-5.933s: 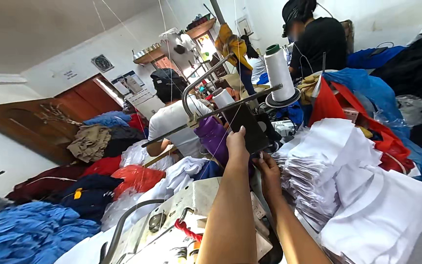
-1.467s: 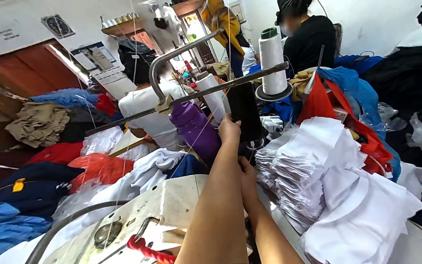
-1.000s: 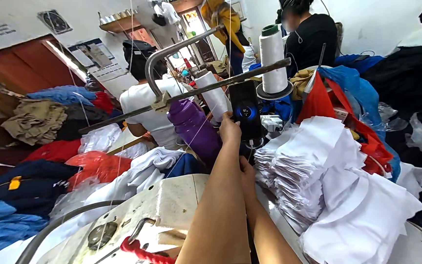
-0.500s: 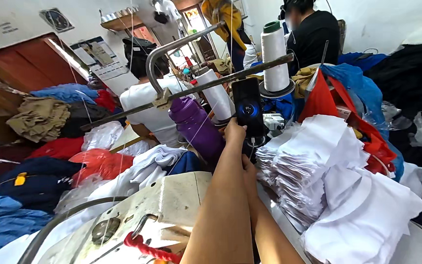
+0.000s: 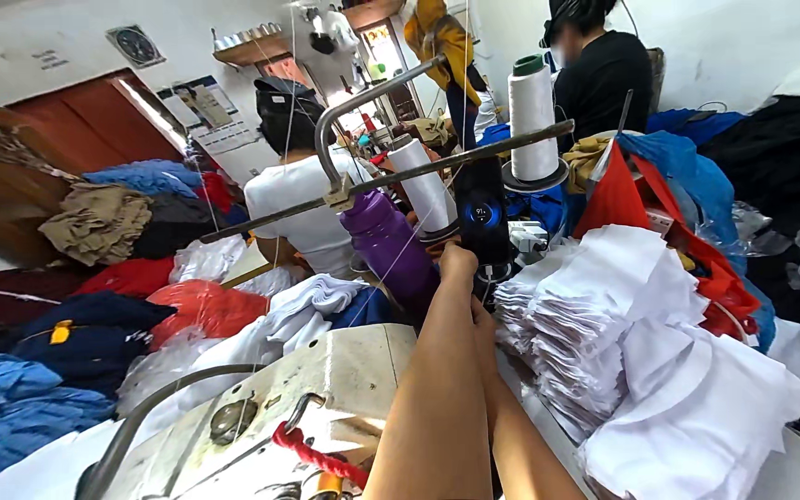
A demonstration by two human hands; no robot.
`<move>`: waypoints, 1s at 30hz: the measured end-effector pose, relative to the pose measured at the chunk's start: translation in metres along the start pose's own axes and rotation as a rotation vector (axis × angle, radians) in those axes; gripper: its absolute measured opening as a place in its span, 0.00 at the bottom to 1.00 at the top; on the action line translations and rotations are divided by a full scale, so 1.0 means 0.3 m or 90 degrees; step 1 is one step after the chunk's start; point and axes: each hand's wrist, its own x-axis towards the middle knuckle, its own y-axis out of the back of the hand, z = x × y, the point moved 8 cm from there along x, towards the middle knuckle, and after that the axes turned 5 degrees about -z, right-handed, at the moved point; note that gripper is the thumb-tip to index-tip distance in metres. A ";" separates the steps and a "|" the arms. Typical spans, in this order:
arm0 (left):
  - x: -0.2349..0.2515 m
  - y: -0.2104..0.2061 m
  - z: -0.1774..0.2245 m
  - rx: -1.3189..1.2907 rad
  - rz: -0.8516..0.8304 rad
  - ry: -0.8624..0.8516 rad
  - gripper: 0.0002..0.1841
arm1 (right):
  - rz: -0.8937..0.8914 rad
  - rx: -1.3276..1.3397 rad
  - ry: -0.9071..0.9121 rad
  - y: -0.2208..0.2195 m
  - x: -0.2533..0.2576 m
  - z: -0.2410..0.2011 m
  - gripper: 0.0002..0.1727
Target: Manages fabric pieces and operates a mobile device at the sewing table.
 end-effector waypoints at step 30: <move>-0.914 -0.156 -0.346 -0.028 -0.140 -0.744 0.15 | -0.185 -0.179 -0.045 -0.042 0.053 0.116 0.16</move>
